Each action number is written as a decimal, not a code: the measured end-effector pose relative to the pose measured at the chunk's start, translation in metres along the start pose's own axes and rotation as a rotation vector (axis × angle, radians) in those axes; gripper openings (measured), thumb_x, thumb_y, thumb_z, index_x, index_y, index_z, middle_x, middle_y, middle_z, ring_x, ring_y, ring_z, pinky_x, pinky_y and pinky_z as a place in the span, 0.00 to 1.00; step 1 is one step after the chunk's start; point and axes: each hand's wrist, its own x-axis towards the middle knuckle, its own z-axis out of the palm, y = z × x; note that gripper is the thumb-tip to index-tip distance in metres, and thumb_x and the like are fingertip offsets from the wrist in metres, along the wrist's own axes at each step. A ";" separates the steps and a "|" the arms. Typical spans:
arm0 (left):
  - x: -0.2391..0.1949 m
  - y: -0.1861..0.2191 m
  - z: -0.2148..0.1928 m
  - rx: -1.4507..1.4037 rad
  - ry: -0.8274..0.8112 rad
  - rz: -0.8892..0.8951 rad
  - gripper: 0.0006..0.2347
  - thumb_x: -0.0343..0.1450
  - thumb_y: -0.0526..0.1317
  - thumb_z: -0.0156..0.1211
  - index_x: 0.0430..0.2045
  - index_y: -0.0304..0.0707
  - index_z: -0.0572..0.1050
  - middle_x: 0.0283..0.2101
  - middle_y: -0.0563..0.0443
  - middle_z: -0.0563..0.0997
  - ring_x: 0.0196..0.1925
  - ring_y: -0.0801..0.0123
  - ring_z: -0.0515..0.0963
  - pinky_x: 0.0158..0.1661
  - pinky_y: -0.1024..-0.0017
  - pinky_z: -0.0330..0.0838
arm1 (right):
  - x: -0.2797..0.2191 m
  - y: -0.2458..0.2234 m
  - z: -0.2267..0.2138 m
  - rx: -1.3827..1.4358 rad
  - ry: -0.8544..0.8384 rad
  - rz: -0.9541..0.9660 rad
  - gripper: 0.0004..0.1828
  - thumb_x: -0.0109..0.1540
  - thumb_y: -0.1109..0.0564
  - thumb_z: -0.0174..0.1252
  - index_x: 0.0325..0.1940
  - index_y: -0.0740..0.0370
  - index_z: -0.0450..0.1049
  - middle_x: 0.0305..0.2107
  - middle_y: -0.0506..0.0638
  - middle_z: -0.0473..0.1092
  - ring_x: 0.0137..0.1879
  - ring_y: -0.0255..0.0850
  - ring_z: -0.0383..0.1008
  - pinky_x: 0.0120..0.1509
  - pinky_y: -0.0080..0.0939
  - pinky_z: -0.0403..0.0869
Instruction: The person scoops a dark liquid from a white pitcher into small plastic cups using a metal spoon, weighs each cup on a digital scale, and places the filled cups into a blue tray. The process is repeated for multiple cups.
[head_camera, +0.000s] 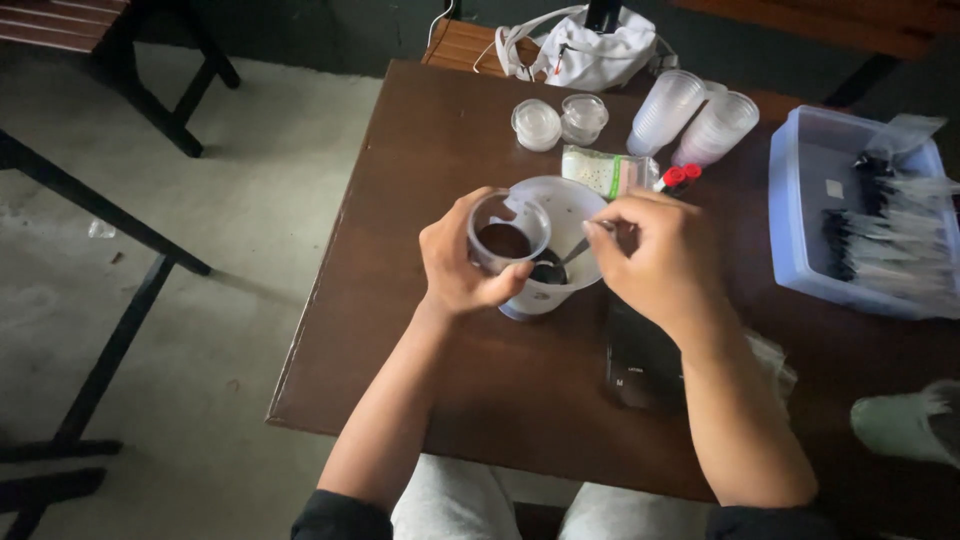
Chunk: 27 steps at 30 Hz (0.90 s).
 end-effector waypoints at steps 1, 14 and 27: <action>0.001 0.001 0.000 0.044 0.003 0.021 0.28 0.62 0.62 0.69 0.38 0.33 0.79 0.30 0.47 0.83 0.19 0.66 0.79 0.19 0.75 0.71 | -0.001 0.006 0.007 -0.047 0.010 -0.035 0.02 0.59 0.59 0.67 0.31 0.53 0.81 0.21 0.48 0.71 0.25 0.44 0.73 0.32 0.40 0.72; 0.006 0.012 -0.004 0.107 -0.010 0.070 0.24 0.64 0.61 0.70 0.34 0.38 0.79 0.38 0.45 0.84 0.24 0.57 0.81 0.24 0.68 0.73 | -0.089 0.040 -0.028 0.041 0.217 0.037 0.05 0.68 0.60 0.63 0.38 0.62 0.77 0.21 0.51 0.63 0.28 0.44 0.67 0.33 0.38 0.68; -0.002 0.000 -0.002 0.080 -0.032 0.103 0.28 0.66 0.64 0.67 0.33 0.31 0.79 0.38 0.35 0.82 0.31 0.49 0.82 0.32 0.64 0.76 | -0.258 0.074 -0.013 -0.565 0.209 0.250 0.29 0.58 0.41 0.67 0.59 0.55 0.76 0.67 0.60 0.64 0.72 0.76 0.55 0.68 0.80 0.53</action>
